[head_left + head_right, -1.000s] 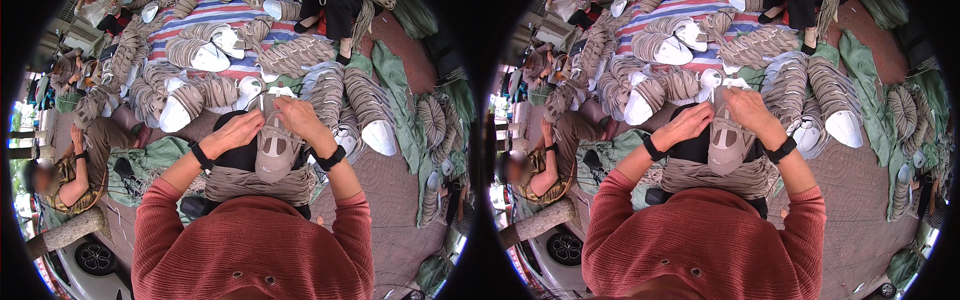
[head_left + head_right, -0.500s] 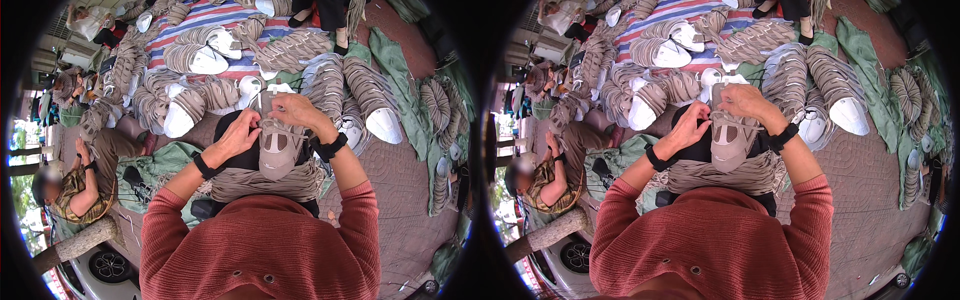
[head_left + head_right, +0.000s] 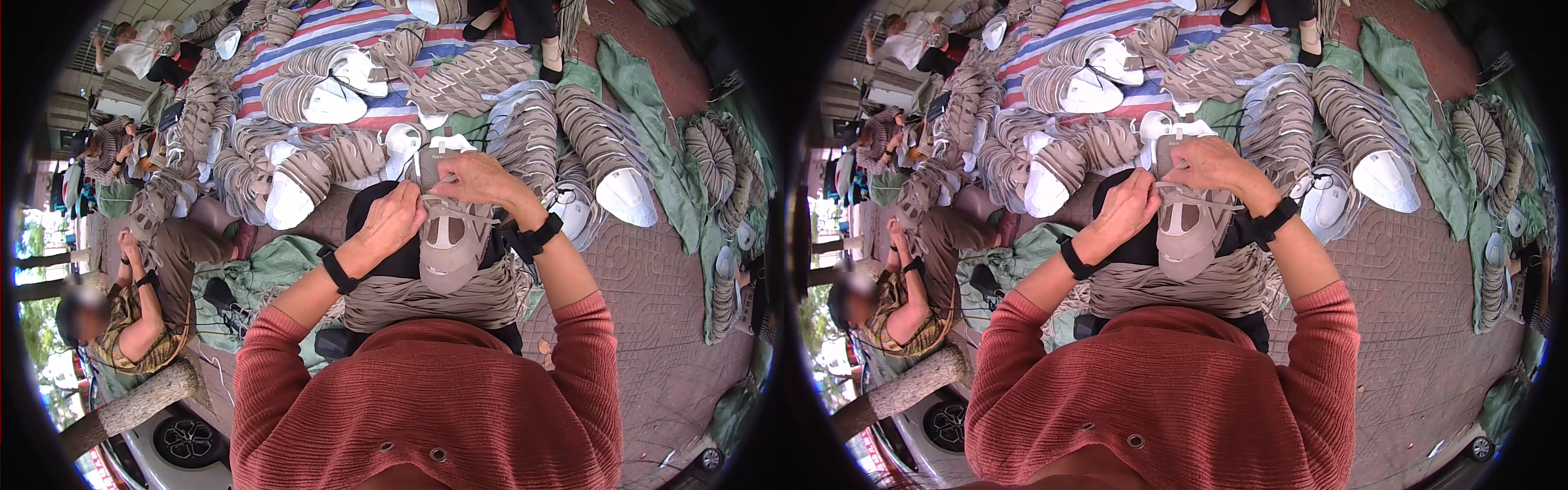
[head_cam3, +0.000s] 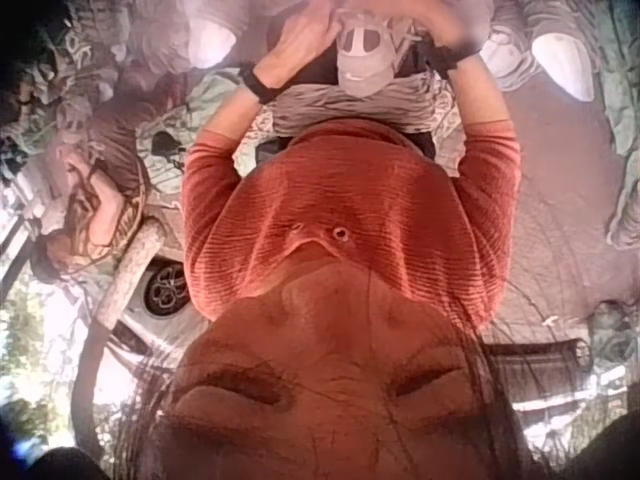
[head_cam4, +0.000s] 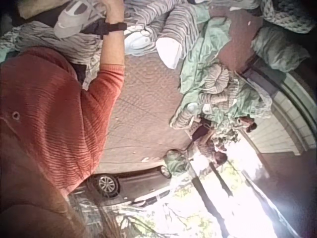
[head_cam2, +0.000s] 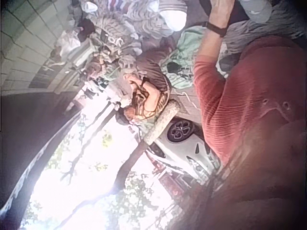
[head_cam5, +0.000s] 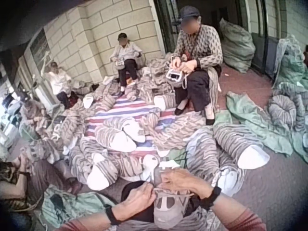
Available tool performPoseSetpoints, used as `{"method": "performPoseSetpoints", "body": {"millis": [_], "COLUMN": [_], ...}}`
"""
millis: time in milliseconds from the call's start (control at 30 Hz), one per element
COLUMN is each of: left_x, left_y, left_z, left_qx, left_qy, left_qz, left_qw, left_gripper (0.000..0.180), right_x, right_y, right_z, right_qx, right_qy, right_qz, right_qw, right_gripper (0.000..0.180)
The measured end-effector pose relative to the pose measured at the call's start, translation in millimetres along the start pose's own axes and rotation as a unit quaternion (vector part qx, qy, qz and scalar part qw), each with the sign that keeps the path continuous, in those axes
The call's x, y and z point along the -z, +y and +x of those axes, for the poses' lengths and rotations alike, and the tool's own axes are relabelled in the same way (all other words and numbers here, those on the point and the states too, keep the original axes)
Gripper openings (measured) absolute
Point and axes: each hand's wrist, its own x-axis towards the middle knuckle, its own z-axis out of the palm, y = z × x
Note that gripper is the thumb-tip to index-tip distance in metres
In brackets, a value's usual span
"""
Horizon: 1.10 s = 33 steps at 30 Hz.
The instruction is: Manually lacing shoelaces into shoe uppers.
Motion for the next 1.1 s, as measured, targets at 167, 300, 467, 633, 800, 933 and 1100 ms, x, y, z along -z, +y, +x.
{"method": "performPoseSetpoints", "body": {"millis": [167,300,467,633,800,933,1100], "left_x": [1,4,16,17,-7,-11,31], "left_y": [-3,6,-5,10,2,-1,-17], "left_z": [6,11,12,30,40,44,28], "left_qx": [0.062,0.078,0.096,0.054,-0.031,0.050,0.227], "left_qy": [-0.057,-0.093,-0.141,-0.016,0.009,-0.064,-0.021], "left_qz": [0.006,-0.020,-0.058,-0.076,-0.067,-0.183,-0.626], "left_qw": [0.996,0.992,0.984,0.996,0.997,0.980,0.746], "left_gripper": [0.012,0.011,0.012,0.021,0.013,0.008,0.011], "right_x": [0,6,18,18,15,-17,-32], "right_y": [3,18,6,50,29,2,-4], "right_z": [2,1,-8,-51,-88,-83,-86], "right_qx": [-0.087,-0.268,-0.254,-0.168,-0.242,-0.162,-0.193], "right_qy": [-0.021,0.077,0.142,0.354,0.277,0.186,0.169], "right_qz": [0.125,0.553,0.545,0.331,0.388,0.366,0.254], "right_qw": [0.988,0.785,0.786,0.858,0.845,0.897,0.932], "right_gripper": [0.020,0.016,0.018,0.018,0.018,0.017,0.013]}}
